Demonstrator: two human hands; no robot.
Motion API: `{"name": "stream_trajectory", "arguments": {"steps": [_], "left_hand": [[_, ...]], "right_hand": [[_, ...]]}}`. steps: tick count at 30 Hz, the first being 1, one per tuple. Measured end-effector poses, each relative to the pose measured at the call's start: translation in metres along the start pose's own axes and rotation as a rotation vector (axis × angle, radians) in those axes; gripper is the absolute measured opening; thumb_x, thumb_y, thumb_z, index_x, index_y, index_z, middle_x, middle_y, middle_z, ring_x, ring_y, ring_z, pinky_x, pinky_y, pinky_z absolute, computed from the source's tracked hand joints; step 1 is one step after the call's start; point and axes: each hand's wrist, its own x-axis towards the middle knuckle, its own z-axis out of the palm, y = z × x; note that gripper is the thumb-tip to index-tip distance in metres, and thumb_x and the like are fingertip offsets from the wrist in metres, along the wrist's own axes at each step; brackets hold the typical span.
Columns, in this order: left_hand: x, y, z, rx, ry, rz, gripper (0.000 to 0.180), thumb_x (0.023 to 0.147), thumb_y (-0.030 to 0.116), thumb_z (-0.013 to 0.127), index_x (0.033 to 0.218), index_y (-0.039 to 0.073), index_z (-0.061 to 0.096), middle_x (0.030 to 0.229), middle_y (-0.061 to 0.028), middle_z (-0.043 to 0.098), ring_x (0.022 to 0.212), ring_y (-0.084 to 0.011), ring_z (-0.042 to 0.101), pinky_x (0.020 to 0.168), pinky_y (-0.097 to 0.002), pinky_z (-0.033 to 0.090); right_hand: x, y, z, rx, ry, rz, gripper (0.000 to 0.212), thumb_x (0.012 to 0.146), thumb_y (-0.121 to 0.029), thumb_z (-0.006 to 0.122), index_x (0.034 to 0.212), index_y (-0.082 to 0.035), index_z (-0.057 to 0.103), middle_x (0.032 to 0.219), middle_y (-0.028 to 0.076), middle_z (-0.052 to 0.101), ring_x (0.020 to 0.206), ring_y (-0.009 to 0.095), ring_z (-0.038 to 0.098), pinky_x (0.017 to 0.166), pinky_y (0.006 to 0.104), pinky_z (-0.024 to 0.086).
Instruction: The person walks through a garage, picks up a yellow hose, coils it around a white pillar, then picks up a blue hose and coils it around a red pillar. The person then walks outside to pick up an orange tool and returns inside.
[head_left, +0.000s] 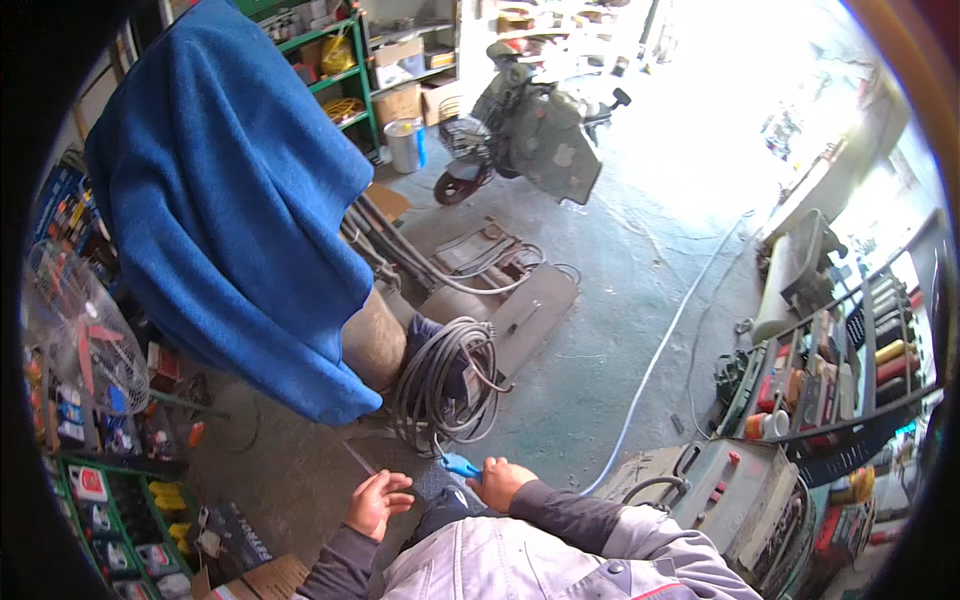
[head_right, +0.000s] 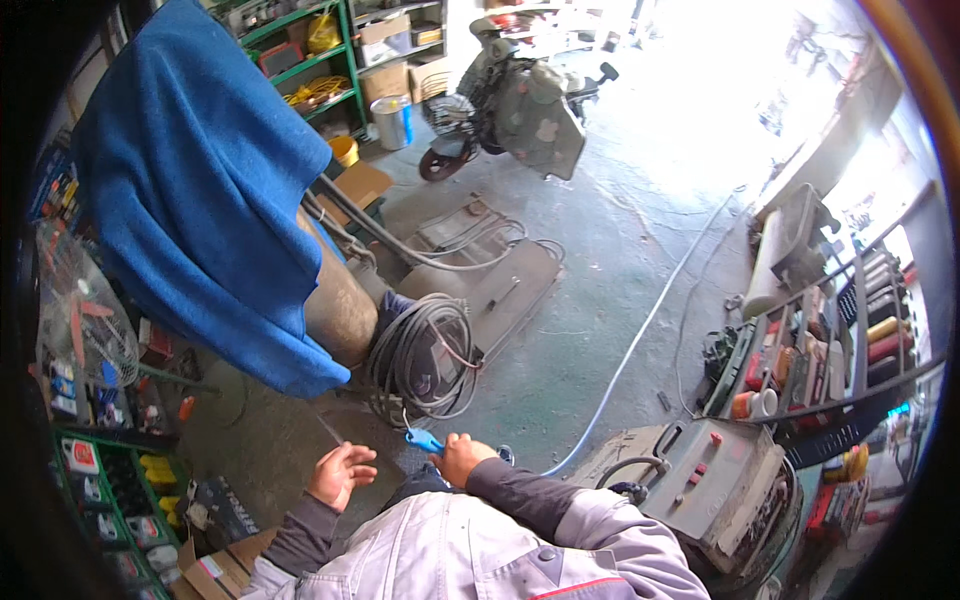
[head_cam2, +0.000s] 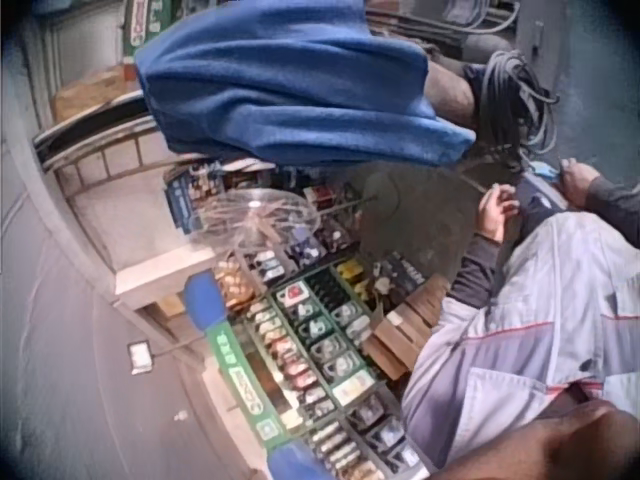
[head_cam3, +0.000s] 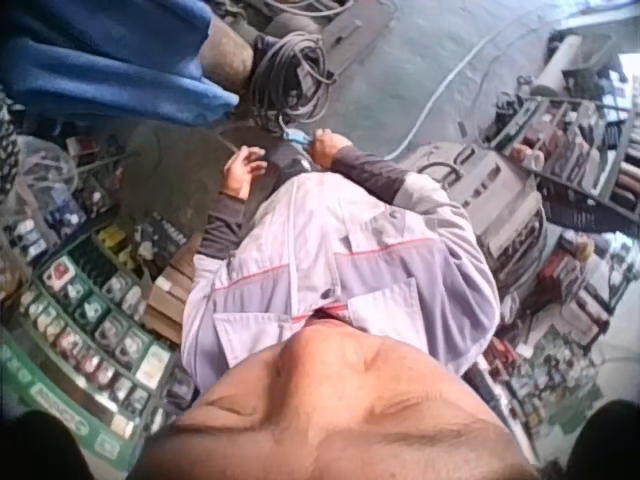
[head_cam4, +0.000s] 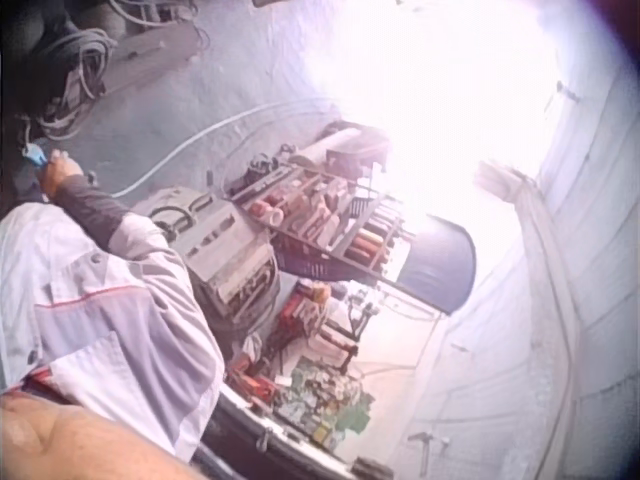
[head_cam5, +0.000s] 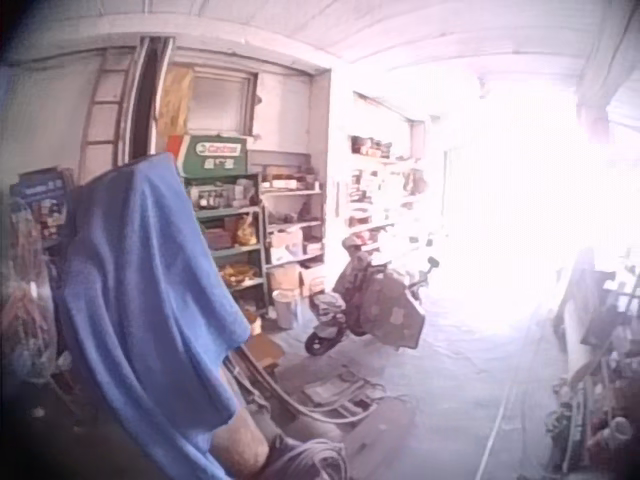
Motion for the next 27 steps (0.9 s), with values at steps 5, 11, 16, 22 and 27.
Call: {"name": "stream_trajectory", "arguments": {"steps": [5, 11, 16, 22, 27], "left_hand": [[-0.001, 0.009, -0.032, 0.127, 0.044, -0.113, 0.035, 0.103, 0.035, 0.048, 0.106, 0.004, 0.064, 0.102, -0.0127, 0.07, 0.078, -0.0227, 0.069, 0.069, -0.0357, 0.056], [0.017, 0.025, -0.022, 0.357, -0.108, -0.135, 0.031, 0.103, 0.034, 0.05, 0.107, 0.005, 0.063, 0.102, -0.0111, 0.071, 0.079, -0.0194, 0.068, 0.07, -0.0343, 0.054], [0.025, 0.038, 0.001, 0.433, -0.199, -0.1, 0.03, 0.104, 0.032, 0.049, 0.107, 0.006, 0.063, 0.103, -0.0113, 0.071, 0.081, -0.0194, 0.068, 0.074, -0.0345, 0.055], [0.015, 0.035, -0.004, 0.45, -0.224, -0.119, 0.03, 0.102, 0.033, 0.052, 0.107, 0.006, 0.063, 0.103, -0.0105, 0.071, 0.082, -0.0185, 0.068, 0.073, -0.0339, 0.054], [0.006, 0.03, -0.026, 0.442, -0.176, -0.108, 0.03, 0.101, 0.032, 0.052, 0.107, 0.005, 0.063, 0.102, -0.0112, 0.071, 0.08, -0.0188, 0.068, 0.073, -0.034, 0.054]], "right_hand": [[-0.011, 0.026, 0.047, -0.038, -0.039, 0.214, 0.059, 0.096, -0.049, 0.055, 0.116, 0.006, 0.058, 0.11, 0.03, 0.064, 0.094, 0.044, 0.069, 0.08, 0.0499, 0.056], [-0.04, 0.059, 0.045, 0.025, 0.235, 0.492, 0.05, 0.094, -0.046, 0.06, 0.106, 0.003, 0.057, 0.101, 0.027, 0.063, 0.088, 0.041, 0.07, 0.074, 0.0473, 0.057], [-0.042, 0.042, 0.011, 0.068, 0.402, 0.383, 0.048, 0.096, -0.043, 0.058, 0.102, 0.004, 0.056, 0.099, 0.028, 0.062, 0.082, 0.044, 0.069, 0.07, 0.0488, 0.056], [-0.025, 0.01, 0.006, 0.081, 0.387, 0.332, 0.049, 0.096, -0.045, 0.057, 0.104, 0.003, 0.056, 0.099, 0.027, 0.063, 0.083, 0.043, 0.069, 0.071, 0.0494, 0.056], [-0.019, 0.02, 0.007, 0.11, 0.452, 0.474, 0.051, 0.095, -0.047, 0.057, 0.106, 0.002, 0.056, 0.1, 0.026, 0.063, 0.089, 0.043, 0.069, 0.076, 0.0495, 0.056]]}}
